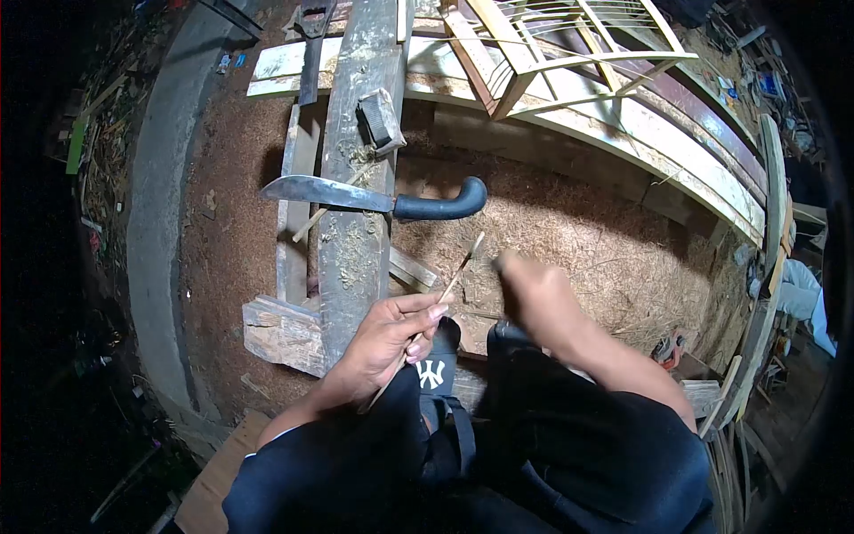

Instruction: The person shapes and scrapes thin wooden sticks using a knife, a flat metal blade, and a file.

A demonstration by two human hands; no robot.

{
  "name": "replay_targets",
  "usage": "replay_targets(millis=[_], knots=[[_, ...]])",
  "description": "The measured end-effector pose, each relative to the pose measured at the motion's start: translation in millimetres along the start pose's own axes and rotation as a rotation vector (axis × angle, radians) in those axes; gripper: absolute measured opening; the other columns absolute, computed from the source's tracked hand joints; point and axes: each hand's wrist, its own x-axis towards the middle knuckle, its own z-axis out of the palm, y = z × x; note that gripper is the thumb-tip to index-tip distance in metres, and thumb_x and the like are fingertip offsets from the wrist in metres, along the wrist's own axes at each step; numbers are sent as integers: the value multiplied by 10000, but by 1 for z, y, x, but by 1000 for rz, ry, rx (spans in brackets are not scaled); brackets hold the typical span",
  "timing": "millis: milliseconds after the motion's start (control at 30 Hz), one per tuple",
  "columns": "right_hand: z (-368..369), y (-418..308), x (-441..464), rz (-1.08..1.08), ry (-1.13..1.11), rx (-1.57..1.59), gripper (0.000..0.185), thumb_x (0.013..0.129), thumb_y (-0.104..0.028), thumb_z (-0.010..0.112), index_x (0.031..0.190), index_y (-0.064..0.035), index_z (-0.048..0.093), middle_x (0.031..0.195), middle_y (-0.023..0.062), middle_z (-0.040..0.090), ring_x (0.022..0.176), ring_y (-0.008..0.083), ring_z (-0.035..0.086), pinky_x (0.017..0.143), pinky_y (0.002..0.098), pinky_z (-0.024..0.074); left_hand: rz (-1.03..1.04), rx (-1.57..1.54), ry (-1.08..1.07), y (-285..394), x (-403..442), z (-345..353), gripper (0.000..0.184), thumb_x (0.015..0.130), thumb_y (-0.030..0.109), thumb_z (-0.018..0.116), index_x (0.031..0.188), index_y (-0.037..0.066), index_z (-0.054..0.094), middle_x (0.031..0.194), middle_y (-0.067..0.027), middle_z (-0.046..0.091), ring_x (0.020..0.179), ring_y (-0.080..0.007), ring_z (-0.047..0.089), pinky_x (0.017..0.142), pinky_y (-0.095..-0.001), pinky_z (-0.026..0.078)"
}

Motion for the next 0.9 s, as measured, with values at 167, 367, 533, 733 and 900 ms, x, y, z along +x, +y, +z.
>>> replay_targets(millis=[167, 367, 533, 733, 900], knots=[[12, -13, -10, -145, -89, 24, 226, 772, 14, 599, 960, 3, 474, 759, 198, 612, 681, 385, 658, 564, 462, 538, -16, 63, 53, 0, 2, 3, 212, 953, 89, 651, 1108, -51, 613, 682, -18, 547, 459, -41, 435, 404, -198, 339], [9, -10, -3, -102, -60, 39, 211, 776, 5, 605, 935, 5, 468, 750, 193, 614, 680, 378, 659, 573, 456, 535, -30, 68, 19, 5, 4, 3, 166, 958, 98, 647, 1074, -15, 612, 673, -7, 547, 419, -26, 401, 366, -187, 296], [8, 8, 7, 22, 33, -73, 161, 805, -3, 565, 939, -9, 477, 766, 180, 622, 660, 361, 660, 557, 455, 543, 39, 67, 47, 5, 4, 5, 176, 929, 106, 697, 1026, -15, 613, 687, -17, 578, 417, -23, 396, 362, -187, 281], [5, 11, 10, 114, -29, -74, 194, 802, -4, 570, 975, -11, 483, 776, 177, 618, 743, 358, 670, 608, 454, 548, 41, 105, 52, 6, 5, 5, 177, 914, 106, 718, 1001, 7, 600, 671, -20, 578, 418, -20, 406, 362, -187, 287], [11, -3, 2, -43, -55, -2, 190, 801, 4, 573, 969, -1, 484, 760, 179, 635, 674, 381, 666, 570, 469, 546, 26, 96, 55, 8, 5, 6, 157, 925, 98, 704, 942, 33, 563, 668, 3, 568, 422, -9, 393, 370, -180, 271]])
